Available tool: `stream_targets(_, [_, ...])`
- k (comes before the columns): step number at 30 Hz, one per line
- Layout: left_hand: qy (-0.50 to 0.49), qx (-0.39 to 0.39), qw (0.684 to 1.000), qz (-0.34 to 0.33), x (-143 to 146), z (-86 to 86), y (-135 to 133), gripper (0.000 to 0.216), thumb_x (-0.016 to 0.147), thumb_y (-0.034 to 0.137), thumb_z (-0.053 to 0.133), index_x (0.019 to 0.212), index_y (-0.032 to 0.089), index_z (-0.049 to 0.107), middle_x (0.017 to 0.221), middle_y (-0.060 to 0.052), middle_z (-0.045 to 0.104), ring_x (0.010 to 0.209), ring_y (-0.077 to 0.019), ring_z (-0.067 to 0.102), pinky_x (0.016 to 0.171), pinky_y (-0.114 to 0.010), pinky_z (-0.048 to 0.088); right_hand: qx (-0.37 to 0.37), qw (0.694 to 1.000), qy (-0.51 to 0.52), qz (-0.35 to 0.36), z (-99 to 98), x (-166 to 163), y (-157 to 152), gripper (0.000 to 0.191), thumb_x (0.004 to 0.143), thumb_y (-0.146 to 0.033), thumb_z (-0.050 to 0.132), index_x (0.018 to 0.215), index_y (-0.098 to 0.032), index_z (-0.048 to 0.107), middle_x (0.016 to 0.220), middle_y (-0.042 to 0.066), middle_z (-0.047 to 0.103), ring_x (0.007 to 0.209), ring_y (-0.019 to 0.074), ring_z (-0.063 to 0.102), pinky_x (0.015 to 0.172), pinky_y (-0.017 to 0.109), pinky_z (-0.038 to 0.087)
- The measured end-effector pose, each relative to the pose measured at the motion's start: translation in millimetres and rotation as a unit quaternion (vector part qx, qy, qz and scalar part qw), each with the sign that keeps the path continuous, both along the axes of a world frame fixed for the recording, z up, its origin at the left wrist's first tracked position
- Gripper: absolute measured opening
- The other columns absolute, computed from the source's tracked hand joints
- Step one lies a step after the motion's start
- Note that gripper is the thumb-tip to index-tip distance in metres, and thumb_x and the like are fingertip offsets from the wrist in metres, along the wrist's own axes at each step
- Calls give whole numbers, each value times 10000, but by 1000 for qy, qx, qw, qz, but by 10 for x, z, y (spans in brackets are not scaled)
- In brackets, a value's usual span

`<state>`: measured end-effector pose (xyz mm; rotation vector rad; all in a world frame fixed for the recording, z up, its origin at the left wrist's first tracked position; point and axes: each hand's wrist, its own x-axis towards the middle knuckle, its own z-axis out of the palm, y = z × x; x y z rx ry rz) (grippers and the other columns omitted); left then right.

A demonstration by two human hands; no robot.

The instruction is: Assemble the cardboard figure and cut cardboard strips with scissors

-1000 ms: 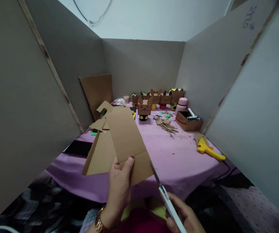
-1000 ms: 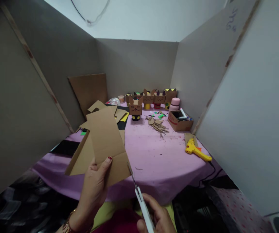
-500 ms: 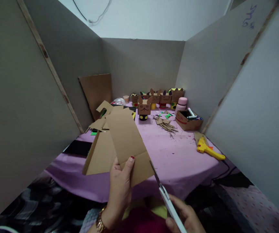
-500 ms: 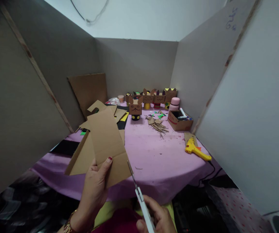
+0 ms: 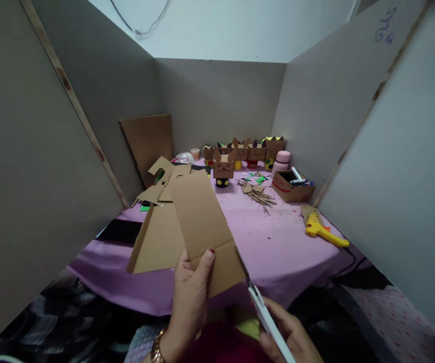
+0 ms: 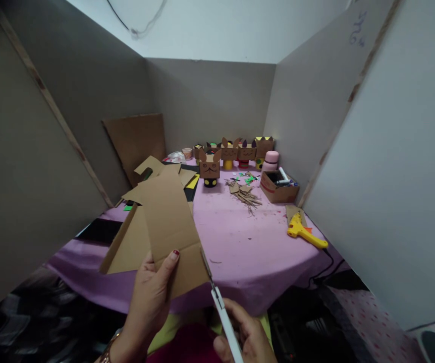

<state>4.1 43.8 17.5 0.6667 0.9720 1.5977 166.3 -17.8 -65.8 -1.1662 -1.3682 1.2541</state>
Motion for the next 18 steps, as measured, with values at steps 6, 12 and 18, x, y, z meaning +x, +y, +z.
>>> stream_targets(6, [0, -15, 1000, 0, -6, -3, 11, 459, 680, 241, 675, 1108, 191, 519, 897, -59, 718, 787, -215, 676, 679, -329, 547, -2, 1000, 14, 19, -57, -21, 5, 641, 642, -652, 559, 1088, -193, 589, 710, 69, 599, 559, 181, 505, 497, 272, 437])
stream_targets(12, [-2, -17, 1000, -19, -6, 8, -20, 489, 681, 243, 674, 1138, 207, 504, 913, -60, 715, 810, -220, 673, 686, -331, 544, -3, 1000, 22, 22, 33, -46, 28, 610, 672, -621, 568, 1121, -209, 550, 740, 48, 606, 631, 185, 546, 593, 286, 466])
stream_targets(18, [4, -18, 999, -29, 13, -11, -49, 515, 680, 252, 674, 1161, 205, 493, 954, -77, 706, 811, -225, 670, 675, -332, 546, -2, 999, 8, 41, 127, -21, 46, 613, 683, -615, 560, 1139, -205, 554, 743, 66, 613, 710, 235, 575, 648, 326, 483])
